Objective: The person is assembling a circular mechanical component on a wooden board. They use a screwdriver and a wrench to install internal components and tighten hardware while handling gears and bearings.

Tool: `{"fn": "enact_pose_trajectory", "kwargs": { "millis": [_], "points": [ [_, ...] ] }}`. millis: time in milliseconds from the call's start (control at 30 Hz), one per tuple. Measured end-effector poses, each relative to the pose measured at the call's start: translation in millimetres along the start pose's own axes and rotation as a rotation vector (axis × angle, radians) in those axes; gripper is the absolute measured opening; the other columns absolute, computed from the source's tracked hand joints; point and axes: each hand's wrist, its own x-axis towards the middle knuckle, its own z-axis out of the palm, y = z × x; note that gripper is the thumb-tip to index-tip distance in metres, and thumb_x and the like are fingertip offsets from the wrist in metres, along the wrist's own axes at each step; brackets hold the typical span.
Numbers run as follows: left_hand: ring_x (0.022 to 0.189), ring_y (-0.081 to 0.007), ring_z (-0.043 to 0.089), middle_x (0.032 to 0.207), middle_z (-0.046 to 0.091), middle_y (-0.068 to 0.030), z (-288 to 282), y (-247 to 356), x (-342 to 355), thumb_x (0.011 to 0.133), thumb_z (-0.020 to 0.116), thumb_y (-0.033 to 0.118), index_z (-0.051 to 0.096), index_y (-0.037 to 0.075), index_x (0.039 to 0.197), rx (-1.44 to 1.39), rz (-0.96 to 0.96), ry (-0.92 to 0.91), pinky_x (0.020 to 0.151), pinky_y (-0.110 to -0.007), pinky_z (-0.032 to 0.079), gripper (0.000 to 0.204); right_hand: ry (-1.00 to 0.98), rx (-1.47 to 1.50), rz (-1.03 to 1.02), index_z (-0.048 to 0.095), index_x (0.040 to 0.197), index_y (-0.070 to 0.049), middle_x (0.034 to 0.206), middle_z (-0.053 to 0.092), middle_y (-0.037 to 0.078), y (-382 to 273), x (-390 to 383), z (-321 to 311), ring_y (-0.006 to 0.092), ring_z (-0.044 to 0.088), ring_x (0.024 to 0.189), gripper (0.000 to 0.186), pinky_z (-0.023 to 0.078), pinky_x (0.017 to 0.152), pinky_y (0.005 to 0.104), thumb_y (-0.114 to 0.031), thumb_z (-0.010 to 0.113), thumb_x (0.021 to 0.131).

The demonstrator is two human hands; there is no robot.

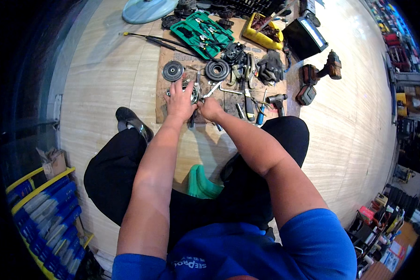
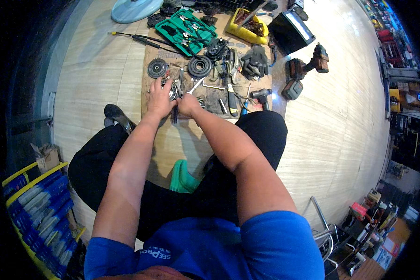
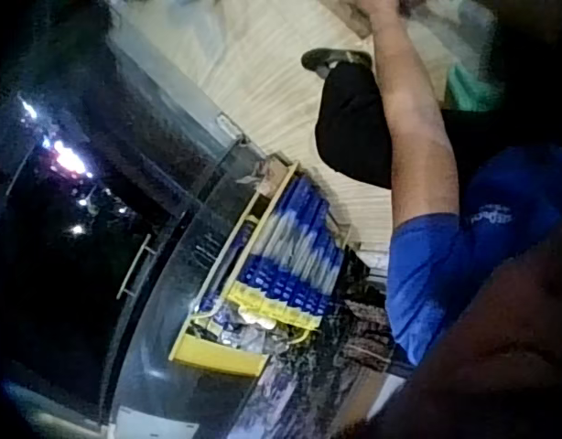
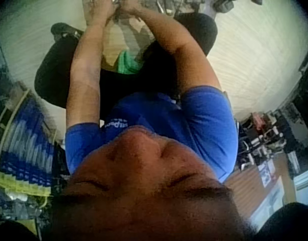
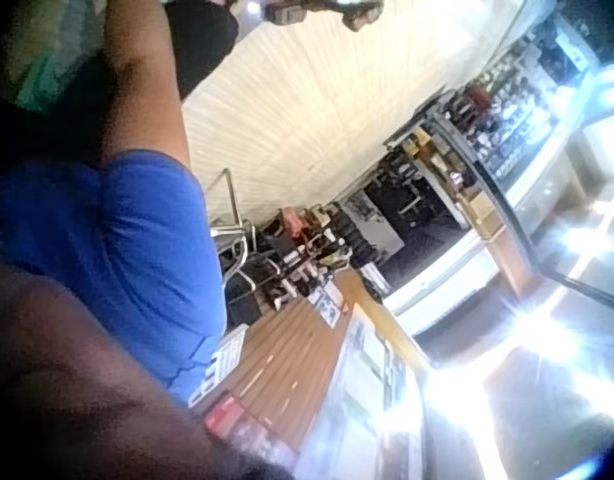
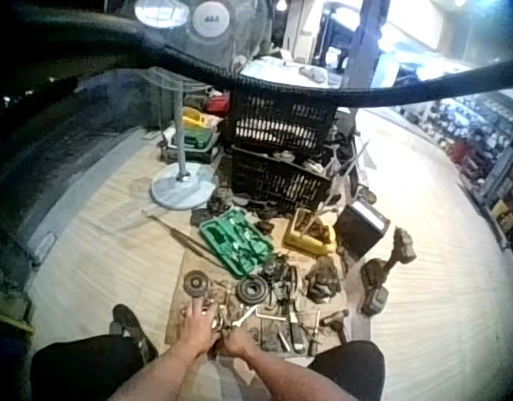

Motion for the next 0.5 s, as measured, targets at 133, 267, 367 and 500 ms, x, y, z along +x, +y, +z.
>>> {"fn": "enact_pose_trajectory", "kwargs": {
  "millis": [133,267,367,500],
  "points": [
    [0.135,-0.0365,0.039,0.147,0.039,-0.0144,8,-13,-2,0.067,0.089,0.029,0.055,0.025,0.137,0.020,0.058,0.055,0.105,-0.059,0.040,0.078,0.001,0.040,-0.053,0.068,0.103,0.008,0.101,0.068,0.033,-4,-8,-3,0.0459,0.066,0.100,0.045,0.052,0.089,0.0493,-0.035,0.065,0.091],
    [0.134,-0.0362,0.040,0.149,0.037,-0.0139,11,-25,-2,0.069,0.088,0.032,0.057,0.029,0.137,-0.045,0.129,0.035,0.104,-0.064,0.037,0.076,-0.090,0.113,-0.145,0.067,0.100,0.005,0.093,0.070,0.029,0,-14,-16,0.0404,0.070,0.090,0.037,0.054,0.082,0.0463,-0.028,0.071,0.083],
    [0.134,-0.0361,0.039,0.148,0.036,-0.0147,13,-25,-2,0.070,0.087,0.034,0.056,0.030,0.139,-0.033,0.147,0.034,0.104,-0.068,0.036,0.076,-0.118,0.071,-0.169,0.066,0.098,0.004,0.084,0.070,0.025,3,-13,-17,0.0347,0.071,0.079,0.031,0.055,0.076,0.0431,-0.021,0.070,0.080],
    [0.130,-0.0350,0.042,0.145,0.039,-0.0152,17,-29,-4,0.071,0.087,0.034,0.058,0.030,0.135,-0.002,0.166,0.057,0.104,-0.067,0.036,0.071,-0.173,0.064,-0.216,0.066,0.099,0.002,0.088,0.070,0.026,-2,-11,-28,0.0402,0.070,0.086,0.028,0.055,0.079,0.0460,-0.019,0.068,0.080]
  ]
}}
